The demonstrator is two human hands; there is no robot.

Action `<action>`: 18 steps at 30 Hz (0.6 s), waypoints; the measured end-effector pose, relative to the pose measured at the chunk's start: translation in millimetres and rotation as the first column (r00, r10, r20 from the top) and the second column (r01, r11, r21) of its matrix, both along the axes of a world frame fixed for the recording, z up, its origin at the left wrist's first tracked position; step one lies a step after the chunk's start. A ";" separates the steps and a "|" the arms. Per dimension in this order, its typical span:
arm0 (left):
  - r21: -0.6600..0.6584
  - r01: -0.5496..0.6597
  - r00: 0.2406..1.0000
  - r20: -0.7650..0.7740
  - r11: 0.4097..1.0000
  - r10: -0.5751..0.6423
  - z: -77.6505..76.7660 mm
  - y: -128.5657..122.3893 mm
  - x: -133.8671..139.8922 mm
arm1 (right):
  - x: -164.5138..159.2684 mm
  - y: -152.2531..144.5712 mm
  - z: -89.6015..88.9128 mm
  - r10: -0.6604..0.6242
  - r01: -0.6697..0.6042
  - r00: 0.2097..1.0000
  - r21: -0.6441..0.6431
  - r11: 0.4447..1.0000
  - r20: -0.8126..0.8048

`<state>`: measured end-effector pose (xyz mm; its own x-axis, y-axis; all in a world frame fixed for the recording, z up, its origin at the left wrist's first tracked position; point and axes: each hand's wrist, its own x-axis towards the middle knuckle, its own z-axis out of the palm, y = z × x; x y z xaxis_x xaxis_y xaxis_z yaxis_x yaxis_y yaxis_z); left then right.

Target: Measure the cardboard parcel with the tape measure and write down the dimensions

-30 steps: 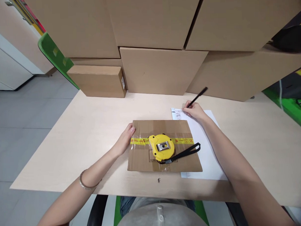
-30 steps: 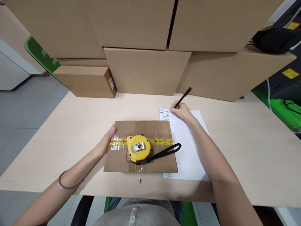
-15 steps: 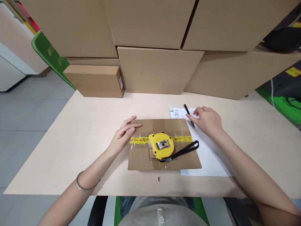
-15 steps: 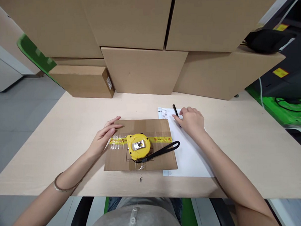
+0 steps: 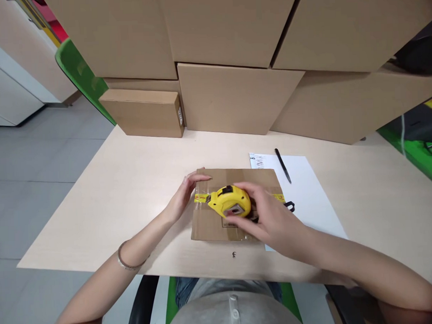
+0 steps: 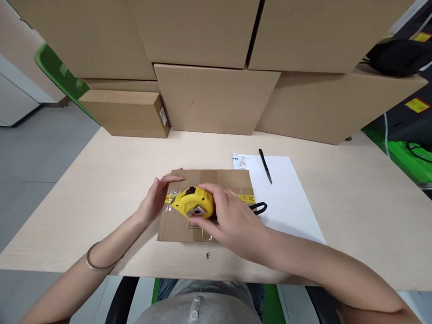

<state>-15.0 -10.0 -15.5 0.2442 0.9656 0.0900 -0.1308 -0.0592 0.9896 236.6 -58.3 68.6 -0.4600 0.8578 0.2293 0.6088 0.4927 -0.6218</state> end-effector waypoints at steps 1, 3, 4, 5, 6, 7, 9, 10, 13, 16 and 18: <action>-0.008 0.005 1.000 0.010 1.000 -0.005 -0.1 0.0 0.6 | -0.9 4.7 3.3 0.020 -0.021 0.999 -0.033 0.999 -0.036; -0.026 0.013 0.999 0.049 1.000 -0.012 -1.0 0.6 1.8 | -5.9 15.8 12.5 0.083 -0.084 0.994 -0.021 0.996 -0.076; -0.035 0.019 0.997 0.075 0.999 -0.017 -1.6 1.0 2.4 | -9.9 21.7 17.7 0.131 -0.131 0.988 0.002 0.991 -0.075; -0.047 0.028 0.995 0.099 0.999 -0.023 -2.1 1.4 3.0 | -14.7 27.5 23.0 0.181 -0.180 0.981 0.015 0.983 -0.063; -0.057 0.037 0.992 0.121 0.998 -0.030 -2.3 1.8 3.7 | -20.0 32.8 27.9 0.227 -0.227 0.973 0.011 0.974 -0.037; -0.064 0.044 0.990 0.139 0.997 -0.035 -2.3 2.1 4.1 | -25.5 37.5 32.0 0.268 -0.268 0.963 -0.012 0.963 0.005; -0.067 0.055 0.987 0.155 0.996 -0.044 -2.4 2.6 4.1 | -35.3 44.1 37.0 0.323 -0.316 0.939 -0.080 0.945 0.115; -0.061 0.059 0.987 0.155 0.996 -0.049 -2.5 2.9 3.3 | -38.7 46.2 37.8 0.338 -0.323 0.927 -0.108 0.940 0.163; 0.008 0.076 0.992 0.098 0.997 -0.077 -3.7 4.4 -2.9 | -38.0 48.5 36.1 0.339 -0.324 0.918 -0.106 0.940 0.204; 0.121 0.100 0.993 -0.077 0.988 -0.091 -4.5 6.6 -12.2 | -15.3 47.2 34.5 0.291 -0.289 0.936 -0.043 0.956 0.196; 0.142 0.119 0.981 -0.173 0.983 -0.093 -5.3 8.1 -17.1 | 9.1 44.2 35.4 0.229 -0.226 0.949 -0.040 0.973 0.217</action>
<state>-32.0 -1.9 -20.8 0.3682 0.9116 0.1828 0.0196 -0.2042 0.9787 245.8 -14.2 104.0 -0.6808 0.7270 0.0895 0.6033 0.6258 -0.4943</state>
